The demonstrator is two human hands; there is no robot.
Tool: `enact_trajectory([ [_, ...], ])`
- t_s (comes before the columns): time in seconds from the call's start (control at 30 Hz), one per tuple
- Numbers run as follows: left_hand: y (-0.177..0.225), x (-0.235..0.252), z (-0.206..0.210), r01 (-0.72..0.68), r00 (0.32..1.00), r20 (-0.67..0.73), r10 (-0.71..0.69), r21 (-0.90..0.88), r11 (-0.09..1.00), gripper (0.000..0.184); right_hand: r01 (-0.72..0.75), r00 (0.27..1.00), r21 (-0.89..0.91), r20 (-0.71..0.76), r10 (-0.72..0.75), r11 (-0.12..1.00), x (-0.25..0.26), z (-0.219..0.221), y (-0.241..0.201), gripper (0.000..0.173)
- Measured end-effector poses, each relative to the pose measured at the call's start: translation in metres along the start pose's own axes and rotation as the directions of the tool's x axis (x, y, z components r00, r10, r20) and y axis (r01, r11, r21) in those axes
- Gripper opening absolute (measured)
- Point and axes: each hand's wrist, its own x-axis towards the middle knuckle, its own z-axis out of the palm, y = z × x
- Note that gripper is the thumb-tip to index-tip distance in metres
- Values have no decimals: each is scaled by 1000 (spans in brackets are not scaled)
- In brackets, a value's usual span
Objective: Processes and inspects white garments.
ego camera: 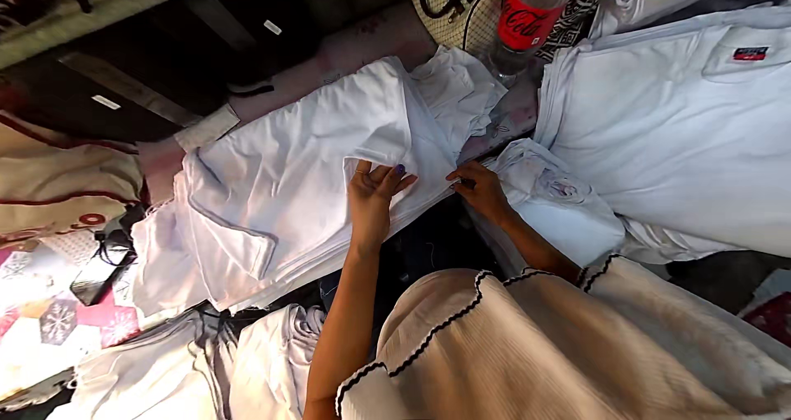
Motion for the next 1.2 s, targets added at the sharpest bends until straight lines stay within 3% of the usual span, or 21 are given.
enact_trajectory([
  [0.03, 7, 0, 1, -41, 997, 62, 41, 2, 999, 43, 0, 1000, 6, -21, 0, 1000, 0, 0, -1, 15],
  [0.1, 13, 1, 1, -146, 976, 191, 108, 198, 969, 52, 5, 997, 23, -74, -3, 1000, 2, 2, -4, 14],
  [0.17, 4, 2, 4, -255, 958, 252, 140, 513, 820, 46, 71, 986, 41, -152, -64, 997, 4, 5, -10, 13],
  [0.23, -16, 4, 9, -298, 950, 290, 113, 744, 599, 47, 184, 959, 38, -224, -171, 982, 8, 11, -19, 13],
  [0.3, -39, 8, 10, -292, 953, 298, 60, 840, 457, 53, 291, 924, 3, -260, -280, 957, 12, 18, -29, 16],
  [0.37, -50, 15, 4, -268, 962, 220, 160, 866, 423, 59, 323, 918, -51, -227, -325, 945, 15, 28, -36, 26],
  [0.43, -38, 30, -14, -156, 968, 20, 252, 831, 533, 81, 282, 954, -66, -90, -287, 957, 12, 35, -40, 35],
  [0.5, -27, 48, -50, -44, 935, -249, 251, 622, 782, 97, 238, 971, -6, 41, -237, 971, 1, 38, -36, 33],
  [0.57, -23, 51, -88, 70, 885, -462, 54, 247, 966, 82, 201, 978, 23, 54, -202, 979, -11, 34, -28, 26],
  [0.63, -23, 43, -109, 79, 852, -520, -69, -3, 997, 55, 131, 991, 19, 10, -131, 991, -20, 25, -18, 21],
  [0.7, -23, 27, -110, 71, 851, -521, -57, 8, 997, 39, 75, 996, -16, -42, -76, 997, -25, 15, -8, 21],
  [0.8, -31, 20, -100, 43, 854, -511, 98, 256, 966, 23, 27, 1000, -117, -12, -29, 993, -23, 2, 2, 28],
  [0.87, -33, 30, -92, 120, 869, -480, 124, 446, 887, 29, 6, 998, -172, 58, 4, 985, -17, 0, 5, 34],
  [0.93, -28, 48, -88, 239, 913, -404, 58, 645, 726, 42, 37, 998, -172, 55, -28, 984, -13, 5, 8, 30],
  [1.0, -22, 67, -89, 284, 936, -352, -19, 721, 632, 42, 76, 997, -172, 43, -70, 982, -10, 8, 6, 24],
  [1.07, -21, 79, -94, 295, 935, -348, -69, 655, 695, 31, 44, 997, -200, 70, -31, 979, -7, 4, -6, 25],
  [1.2, -22, 81, -99, 284, 921, -335, -198, 233, 930, 9, -32, 996, -153, 77, 44, 988, 9, 1, -47, 31],
])
